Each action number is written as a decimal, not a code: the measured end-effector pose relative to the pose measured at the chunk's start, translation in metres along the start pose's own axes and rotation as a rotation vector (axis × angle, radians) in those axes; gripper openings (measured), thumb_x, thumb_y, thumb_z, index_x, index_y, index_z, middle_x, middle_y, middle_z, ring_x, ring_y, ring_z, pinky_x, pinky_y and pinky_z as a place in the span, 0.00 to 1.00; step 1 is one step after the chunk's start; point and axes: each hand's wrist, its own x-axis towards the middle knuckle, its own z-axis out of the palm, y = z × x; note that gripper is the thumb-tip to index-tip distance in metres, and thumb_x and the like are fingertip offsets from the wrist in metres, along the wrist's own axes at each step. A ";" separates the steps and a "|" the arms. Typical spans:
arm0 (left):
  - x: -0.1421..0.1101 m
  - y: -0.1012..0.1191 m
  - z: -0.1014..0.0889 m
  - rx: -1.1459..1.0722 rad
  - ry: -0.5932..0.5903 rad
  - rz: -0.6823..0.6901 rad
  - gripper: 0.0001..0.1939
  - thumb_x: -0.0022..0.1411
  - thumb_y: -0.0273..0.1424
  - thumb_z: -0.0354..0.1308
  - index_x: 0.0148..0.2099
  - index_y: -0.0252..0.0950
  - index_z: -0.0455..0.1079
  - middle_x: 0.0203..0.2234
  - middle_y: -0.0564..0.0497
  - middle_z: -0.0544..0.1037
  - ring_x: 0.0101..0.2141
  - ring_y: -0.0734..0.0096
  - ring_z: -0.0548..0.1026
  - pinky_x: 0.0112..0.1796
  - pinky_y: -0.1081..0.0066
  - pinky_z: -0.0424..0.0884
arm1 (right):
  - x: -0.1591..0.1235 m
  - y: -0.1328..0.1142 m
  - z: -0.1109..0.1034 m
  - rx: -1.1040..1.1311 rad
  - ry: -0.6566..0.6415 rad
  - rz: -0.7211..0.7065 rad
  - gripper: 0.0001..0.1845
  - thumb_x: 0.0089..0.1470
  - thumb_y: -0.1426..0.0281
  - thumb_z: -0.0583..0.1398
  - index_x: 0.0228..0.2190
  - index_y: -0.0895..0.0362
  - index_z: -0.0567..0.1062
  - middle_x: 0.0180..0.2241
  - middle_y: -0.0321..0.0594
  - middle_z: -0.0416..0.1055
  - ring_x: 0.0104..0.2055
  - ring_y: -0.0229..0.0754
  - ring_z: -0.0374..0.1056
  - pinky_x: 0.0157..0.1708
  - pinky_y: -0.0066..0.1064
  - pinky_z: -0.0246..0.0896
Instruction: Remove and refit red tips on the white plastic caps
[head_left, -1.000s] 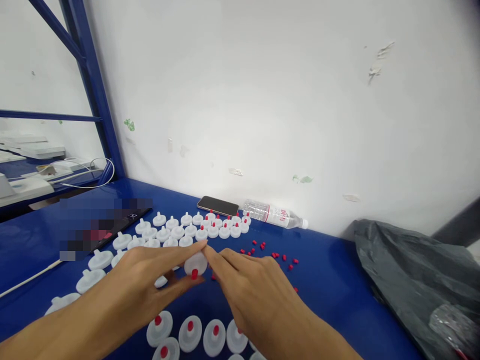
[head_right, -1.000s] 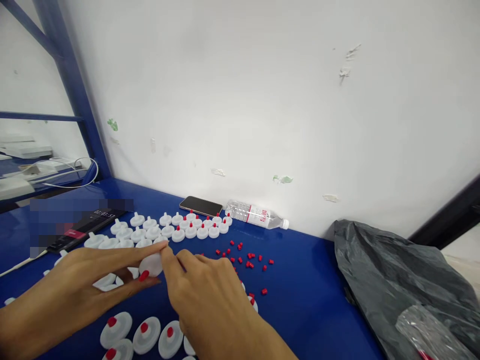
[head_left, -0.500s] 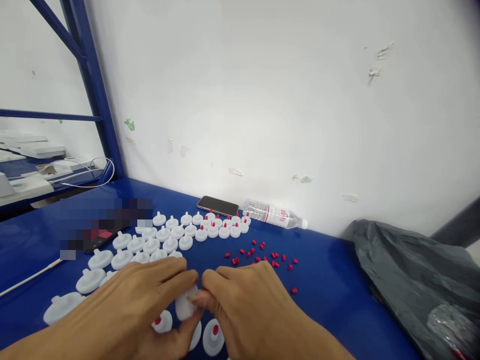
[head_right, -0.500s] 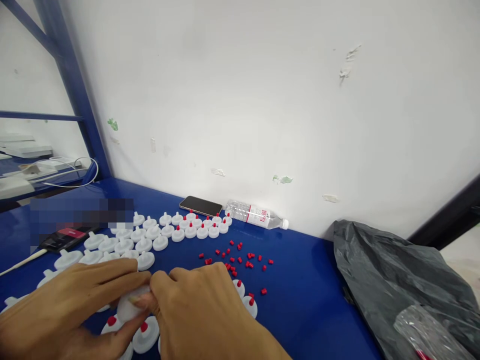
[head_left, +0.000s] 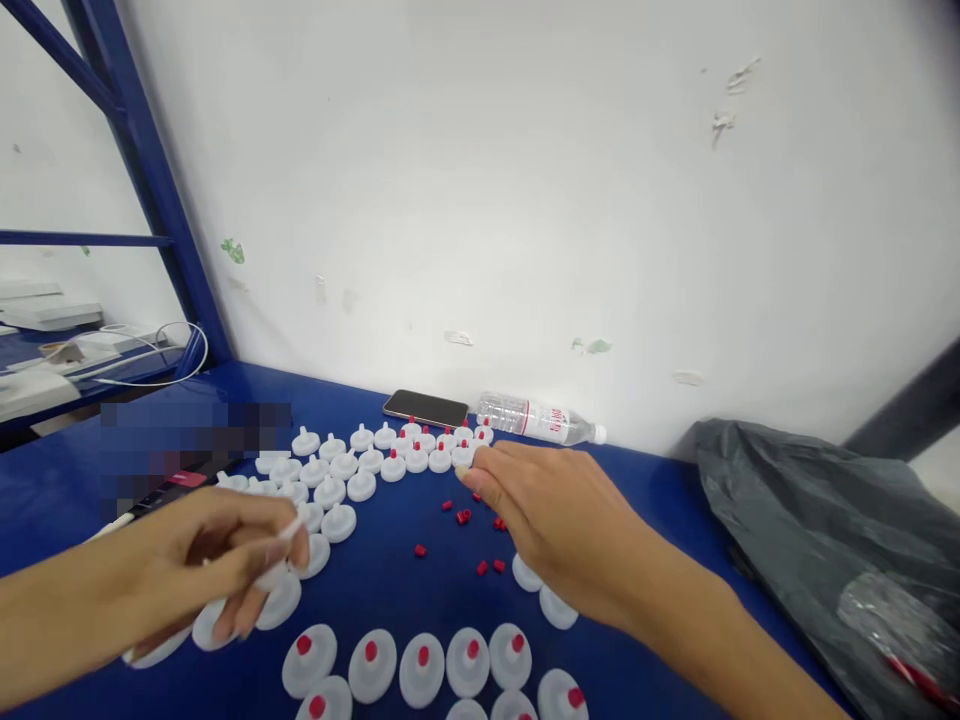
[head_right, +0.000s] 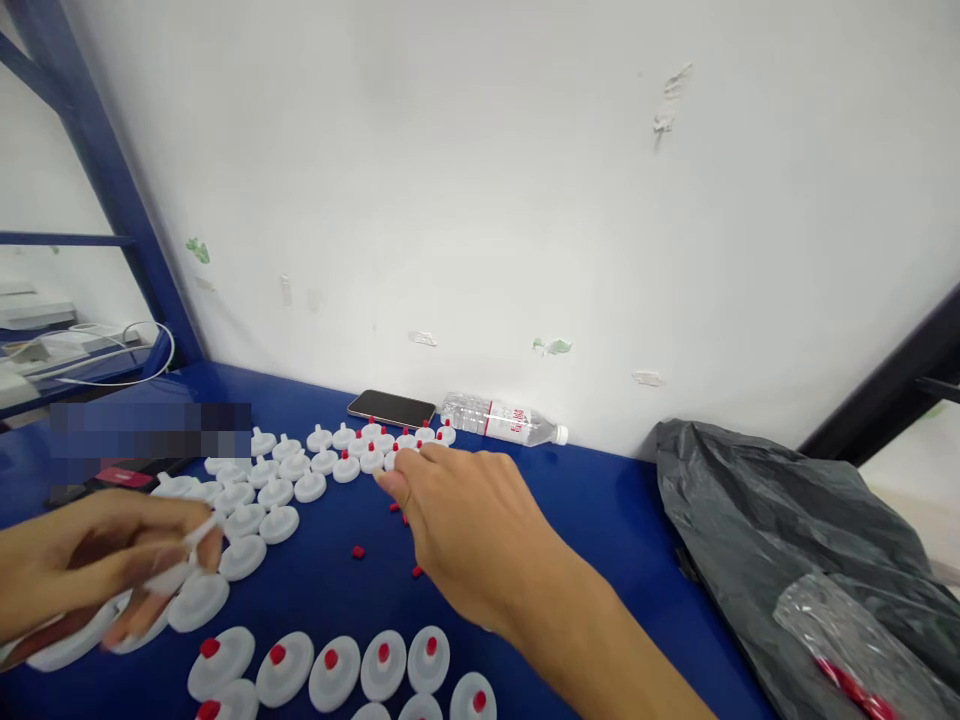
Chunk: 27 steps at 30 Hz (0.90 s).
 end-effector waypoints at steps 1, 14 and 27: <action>0.008 0.005 -0.010 -0.124 -0.018 -0.053 0.28 0.73 0.52 0.42 0.38 0.44 0.78 0.19 0.51 0.78 0.18 0.65 0.71 0.12 0.75 0.57 | 0.001 0.002 0.003 -0.057 -0.065 -0.014 0.20 0.79 0.67 0.49 0.38 0.53 0.76 0.34 0.37 0.77 0.31 0.40 0.71 0.25 0.35 0.43; 0.163 -0.021 -0.059 0.274 0.110 -0.028 0.16 0.73 0.45 0.63 0.47 0.36 0.82 0.41 0.48 0.85 0.45 0.56 0.82 0.47 0.61 0.78 | 0.008 -0.006 0.033 -0.194 -0.272 -0.070 0.14 0.77 0.67 0.54 0.52 0.54 0.79 0.48 0.41 0.80 0.44 0.47 0.78 0.24 0.37 0.50; 0.180 -0.032 -0.041 0.344 -0.043 0.019 0.16 0.75 0.42 0.64 0.55 0.36 0.77 0.52 0.45 0.82 0.49 0.57 0.81 0.50 0.53 0.81 | 0.007 -0.006 0.026 -0.210 -0.284 -0.103 0.15 0.77 0.71 0.52 0.50 0.54 0.79 0.46 0.39 0.80 0.41 0.45 0.75 0.23 0.38 0.42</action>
